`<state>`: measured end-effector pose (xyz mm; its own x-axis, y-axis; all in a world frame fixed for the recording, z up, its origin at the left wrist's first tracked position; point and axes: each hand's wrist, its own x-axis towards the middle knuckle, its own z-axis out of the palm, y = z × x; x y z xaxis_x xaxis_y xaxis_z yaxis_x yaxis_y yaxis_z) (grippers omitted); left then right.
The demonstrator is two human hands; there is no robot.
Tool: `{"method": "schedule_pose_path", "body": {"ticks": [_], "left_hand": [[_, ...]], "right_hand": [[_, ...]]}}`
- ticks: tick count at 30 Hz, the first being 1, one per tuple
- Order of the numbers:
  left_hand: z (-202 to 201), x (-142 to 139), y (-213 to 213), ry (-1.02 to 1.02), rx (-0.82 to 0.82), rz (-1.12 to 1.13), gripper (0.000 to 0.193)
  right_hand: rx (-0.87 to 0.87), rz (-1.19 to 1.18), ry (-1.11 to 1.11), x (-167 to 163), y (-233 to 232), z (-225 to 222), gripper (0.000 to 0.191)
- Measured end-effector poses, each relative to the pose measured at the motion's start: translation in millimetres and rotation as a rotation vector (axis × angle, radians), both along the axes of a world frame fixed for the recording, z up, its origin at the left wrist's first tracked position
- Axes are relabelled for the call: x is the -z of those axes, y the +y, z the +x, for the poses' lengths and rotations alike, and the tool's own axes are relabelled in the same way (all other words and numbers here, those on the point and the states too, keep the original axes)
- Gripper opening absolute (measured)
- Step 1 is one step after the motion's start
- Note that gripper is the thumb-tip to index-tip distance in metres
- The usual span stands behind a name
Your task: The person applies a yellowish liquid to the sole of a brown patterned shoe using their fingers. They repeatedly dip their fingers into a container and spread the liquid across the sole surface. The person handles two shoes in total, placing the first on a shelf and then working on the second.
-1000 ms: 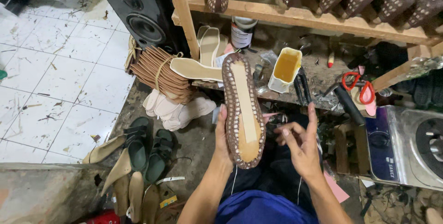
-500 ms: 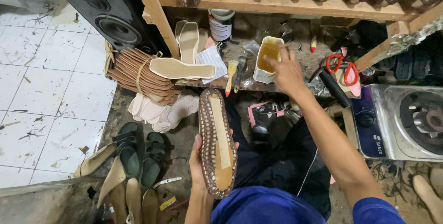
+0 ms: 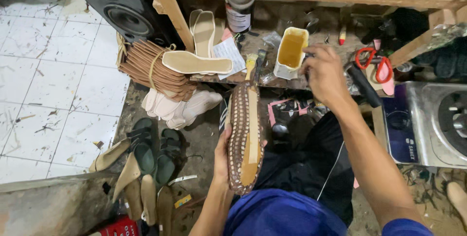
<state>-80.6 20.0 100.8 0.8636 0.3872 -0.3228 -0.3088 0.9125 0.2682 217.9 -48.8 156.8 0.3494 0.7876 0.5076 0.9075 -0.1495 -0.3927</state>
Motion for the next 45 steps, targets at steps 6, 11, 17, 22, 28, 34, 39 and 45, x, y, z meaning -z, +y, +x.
{"method": "schedule_pose_path", "body": {"ticks": [6, 11, 17, 22, 28, 34, 39, 45], "left_hand": [[21, -27, 2, 0.015, 0.034, 0.019, 0.064], [25, -44, -7, -0.139, 0.053, 0.023, 0.064], [35, -1, 8, -0.086, -0.127, 0.103, 0.057], [8, 71, 45, 0.039, -0.451, 0.508, 0.060], [-47, 130, 47, 0.279, -0.554, 0.514, 0.040], [-77, 129, 44, 0.357, -0.434, 0.606, 0.037], [-69, 97, 23, 0.510, -0.447, 0.894, 0.044], [-18, 33, 3, 0.358, -0.388, 0.761, 0.057]], "right_hand": [[-0.146, 0.313, 0.263, -62, -54, -85, 0.030], [-0.269, 0.240, 0.239, -51, -51, -118, 0.051], [-0.278, 0.498, 0.823, -9, -31, -75, 0.039], [0.077, -0.004, 0.217, 24, 6, 6, 0.064], [0.067, -0.096, -0.081, 41, 27, 23, 0.061], [0.061, -0.237, -0.097, 34, 30, 28, 0.042], [0.076, -0.160, -0.074, 42, 17, 32, 0.027], [-0.041, -0.008, 0.051, 2, 0, 0, 0.027]]}}
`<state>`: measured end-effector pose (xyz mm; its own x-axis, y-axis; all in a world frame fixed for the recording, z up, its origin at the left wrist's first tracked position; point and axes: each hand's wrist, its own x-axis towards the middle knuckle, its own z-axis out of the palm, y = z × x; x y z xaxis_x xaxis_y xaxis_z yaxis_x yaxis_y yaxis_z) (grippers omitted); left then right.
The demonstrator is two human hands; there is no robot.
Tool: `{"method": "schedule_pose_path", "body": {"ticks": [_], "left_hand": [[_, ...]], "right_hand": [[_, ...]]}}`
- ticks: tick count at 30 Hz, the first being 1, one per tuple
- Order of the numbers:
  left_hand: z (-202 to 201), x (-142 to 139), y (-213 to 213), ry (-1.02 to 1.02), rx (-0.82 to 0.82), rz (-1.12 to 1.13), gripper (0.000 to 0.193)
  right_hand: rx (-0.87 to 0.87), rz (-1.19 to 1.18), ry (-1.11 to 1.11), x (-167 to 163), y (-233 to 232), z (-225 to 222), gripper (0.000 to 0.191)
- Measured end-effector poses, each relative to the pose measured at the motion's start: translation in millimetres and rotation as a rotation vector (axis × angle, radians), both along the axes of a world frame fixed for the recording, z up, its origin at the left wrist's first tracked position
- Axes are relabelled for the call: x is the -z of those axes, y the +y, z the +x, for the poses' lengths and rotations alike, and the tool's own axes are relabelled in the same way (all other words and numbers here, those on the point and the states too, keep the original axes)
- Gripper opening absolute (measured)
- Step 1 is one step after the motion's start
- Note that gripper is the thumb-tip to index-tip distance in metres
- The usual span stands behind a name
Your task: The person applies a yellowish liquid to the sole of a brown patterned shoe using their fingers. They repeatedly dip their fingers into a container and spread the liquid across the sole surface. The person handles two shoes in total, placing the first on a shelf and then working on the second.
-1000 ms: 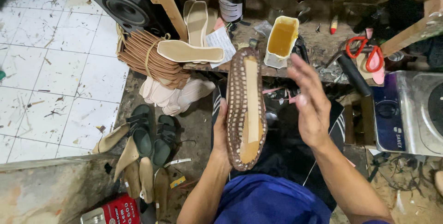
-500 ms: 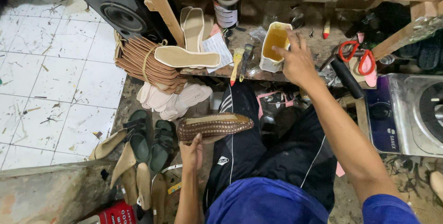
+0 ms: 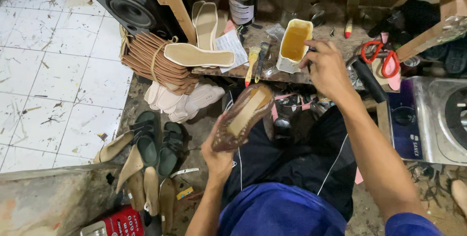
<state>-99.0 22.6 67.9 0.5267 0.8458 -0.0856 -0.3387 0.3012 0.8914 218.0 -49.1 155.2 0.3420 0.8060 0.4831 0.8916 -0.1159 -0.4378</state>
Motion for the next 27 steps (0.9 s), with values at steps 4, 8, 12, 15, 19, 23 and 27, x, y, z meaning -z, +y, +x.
{"method": "schedule_pose_path", "body": {"ticks": [4, 8, 12, 15, 19, 23, 27], "left_hand": [[36, -32, 2, 0.002, -0.077, 0.810, 0.052], [61, -49, 4, -0.100, -0.121, 1.056, 0.045], [67, -60, 0, -0.119, -0.110, 1.102, 0.041], [67, -66, -1, -0.100, -0.115, 1.136, 0.039], [66, -70, -1, -0.104, -0.099, 1.141, 0.036], [63, -72, -2, -0.096, -0.101, 1.145, 0.037], [60, -72, -1, -0.088, -0.089, 1.162, 0.037]], "right_hand": [[-0.133, 0.252, 0.349, -41, -47, -64, 0.026], [-0.220, 0.258, 0.222, -52, -68, -119, 0.051], [-0.211, 0.277, 0.327, -51, -69, -145, 0.067], [-0.179, 0.258, 0.334, -50, -70, -153, 0.072], [-0.068, 0.209, 0.108, -52, -76, -153, 0.069], [0.032, 0.223, 0.032, -56, -77, -146, 0.065], [-0.060, 0.270, -0.046, -59, -74, -141, 0.060]]}}
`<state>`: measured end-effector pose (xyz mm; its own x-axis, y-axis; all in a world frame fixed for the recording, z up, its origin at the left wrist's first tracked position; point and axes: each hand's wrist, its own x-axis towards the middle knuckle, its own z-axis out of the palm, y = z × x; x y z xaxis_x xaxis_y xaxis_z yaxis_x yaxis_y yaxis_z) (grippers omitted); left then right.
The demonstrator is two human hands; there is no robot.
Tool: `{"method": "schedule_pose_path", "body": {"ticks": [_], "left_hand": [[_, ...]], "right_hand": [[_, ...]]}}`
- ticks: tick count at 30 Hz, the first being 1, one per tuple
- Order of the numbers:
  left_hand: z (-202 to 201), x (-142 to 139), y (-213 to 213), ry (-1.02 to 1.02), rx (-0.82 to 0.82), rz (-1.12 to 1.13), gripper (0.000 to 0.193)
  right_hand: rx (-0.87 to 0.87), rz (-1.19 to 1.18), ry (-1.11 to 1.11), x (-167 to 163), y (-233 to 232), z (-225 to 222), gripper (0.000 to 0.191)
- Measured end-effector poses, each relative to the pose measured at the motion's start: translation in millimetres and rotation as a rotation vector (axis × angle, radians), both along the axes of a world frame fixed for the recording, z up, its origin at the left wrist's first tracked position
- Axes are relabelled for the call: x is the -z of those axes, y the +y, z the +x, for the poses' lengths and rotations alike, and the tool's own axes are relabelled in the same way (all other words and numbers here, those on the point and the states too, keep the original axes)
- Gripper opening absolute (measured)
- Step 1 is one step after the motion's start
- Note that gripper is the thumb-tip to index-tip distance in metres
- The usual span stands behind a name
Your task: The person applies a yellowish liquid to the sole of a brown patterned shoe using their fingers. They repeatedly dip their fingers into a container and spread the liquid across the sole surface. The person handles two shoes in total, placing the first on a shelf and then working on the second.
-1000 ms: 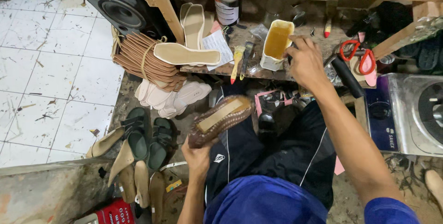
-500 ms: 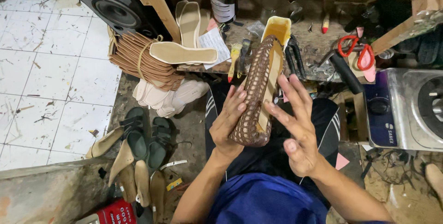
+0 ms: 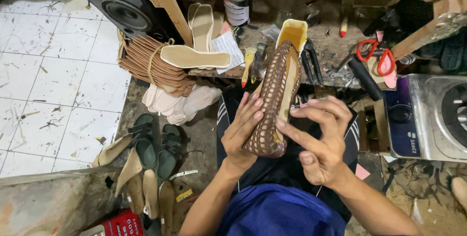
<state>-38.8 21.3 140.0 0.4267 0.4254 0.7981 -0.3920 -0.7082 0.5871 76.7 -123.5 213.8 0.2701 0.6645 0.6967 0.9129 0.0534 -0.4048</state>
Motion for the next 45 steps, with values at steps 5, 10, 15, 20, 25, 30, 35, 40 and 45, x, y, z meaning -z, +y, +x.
{"method": "schedule_pose_path", "body": {"ticks": [5, 10, 15, 20, 25, 30, 35, 40, 45], "left_hand": [[1, 1, 0, -0.023, 0.026, -0.008, 0.038], [1, 1, -2, -0.014, 0.022, -0.019, 0.039], [0, -1, -2, -0.008, 0.041, -0.017, 0.041], [-1, -1, -4, 0.003, 0.039, -0.017, 0.041], [-2, -1, -4, 0.024, 0.030, -0.031, 0.041], [-2, -3, -3, 0.037, 0.031, -0.043, 0.042], [-5, -4, -2, 0.069, 0.045, -0.037, 0.047], [-7, -7, 1, 0.093, 0.073, -0.048, 0.051], [-9, -8, 0, 0.126, 0.099, -0.089, 0.051]], "right_hand": [[0.016, -0.027, 0.050, 1, -1, 0, 0.060], [0.023, -0.033, 0.013, 5, -4, 3, 0.062], [-0.054, 0.007, 0.010, 8, -5, 4, 0.058], [-0.049, -0.024, 0.074, 9, -7, 2, 0.067], [-0.052, -0.017, 0.022, 9, -9, 1, 0.064], [-0.090, -0.027, 0.014, 9, -9, 3, 0.061], [-0.095, -0.064, 0.074, 8, -9, 5, 0.064], [-0.102, -0.076, 0.051, 7, -10, 8, 0.060], [-0.148, -0.070, 0.049, 6, -8, 10, 0.056]]}}
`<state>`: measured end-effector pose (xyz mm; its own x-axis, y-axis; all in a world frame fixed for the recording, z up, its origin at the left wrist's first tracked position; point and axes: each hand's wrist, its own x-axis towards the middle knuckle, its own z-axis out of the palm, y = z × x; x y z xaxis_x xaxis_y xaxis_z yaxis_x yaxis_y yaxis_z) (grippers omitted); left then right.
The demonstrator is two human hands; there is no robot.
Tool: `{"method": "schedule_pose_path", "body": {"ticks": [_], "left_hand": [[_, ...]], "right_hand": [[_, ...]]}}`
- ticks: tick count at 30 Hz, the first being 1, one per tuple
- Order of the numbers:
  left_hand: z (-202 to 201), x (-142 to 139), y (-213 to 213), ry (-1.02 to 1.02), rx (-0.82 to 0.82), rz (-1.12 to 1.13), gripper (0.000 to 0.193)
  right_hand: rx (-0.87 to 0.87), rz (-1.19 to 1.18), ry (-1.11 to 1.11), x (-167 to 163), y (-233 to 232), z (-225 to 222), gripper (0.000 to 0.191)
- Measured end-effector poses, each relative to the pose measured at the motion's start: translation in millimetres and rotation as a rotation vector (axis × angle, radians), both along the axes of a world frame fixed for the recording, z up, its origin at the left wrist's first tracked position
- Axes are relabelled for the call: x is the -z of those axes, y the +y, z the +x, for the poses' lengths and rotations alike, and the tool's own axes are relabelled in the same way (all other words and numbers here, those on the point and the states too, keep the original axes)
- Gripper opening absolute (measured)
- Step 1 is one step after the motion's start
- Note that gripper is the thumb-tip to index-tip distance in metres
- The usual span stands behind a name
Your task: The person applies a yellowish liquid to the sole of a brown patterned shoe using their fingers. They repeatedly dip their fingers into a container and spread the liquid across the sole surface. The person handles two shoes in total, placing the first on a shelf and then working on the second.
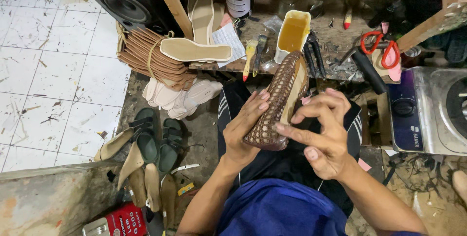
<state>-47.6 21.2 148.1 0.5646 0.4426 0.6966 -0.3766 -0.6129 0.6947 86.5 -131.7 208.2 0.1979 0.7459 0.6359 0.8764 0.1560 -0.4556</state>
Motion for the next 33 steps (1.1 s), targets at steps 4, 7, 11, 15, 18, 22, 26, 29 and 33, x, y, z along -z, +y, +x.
{"method": "schedule_pose_path", "body": {"ticks": [4, 7, 11, 15, 18, 22, 26, 29, 33], "left_hand": [[0, -2, -1, 0.016, 0.021, -0.016, 0.054], [0, -4, -1, 0.017, 0.024, -0.024, 0.055], [-2, -7, -3, 0.041, 0.035, -0.047, 0.061], [-3, -6, -3, 0.057, 0.049, -0.063, 0.058], [-4, -4, -2, 0.099, 0.082, -0.086, 0.059], [-5, -1, -2, 0.114, 0.104, -0.125, 0.058], [-8, 0, -3, 0.166, 0.128, -0.173, 0.060], [-8, 1, -2, 0.177, 0.143, -0.180, 0.062], [-8, 1, -2, 0.208, 0.158, -0.209, 0.062]], "right_hand": [[0.016, -0.007, -0.005, -3, 0, 0, 0.055], [0.028, 0.000, -0.028, -4, 0, 0, 0.053], [0.000, -0.019, 0.011, -3, 0, 4, 0.054], [-0.039, -0.008, -0.032, -3, -1, 9, 0.049], [-0.022, -0.008, -0.040, -3, -2, 11, 0.048], [-0.007, -0.028, -0.085, -5, -3, 13, 0.048], [-0.081, -0.054, -0.003, -6, -4, 15, 0.048], [-0.010, -0.037, -0.106, -6, -4, 15, 0.047], [-0.066, -0.080, 0.032, -4, -4, 14, 0.052]]}}
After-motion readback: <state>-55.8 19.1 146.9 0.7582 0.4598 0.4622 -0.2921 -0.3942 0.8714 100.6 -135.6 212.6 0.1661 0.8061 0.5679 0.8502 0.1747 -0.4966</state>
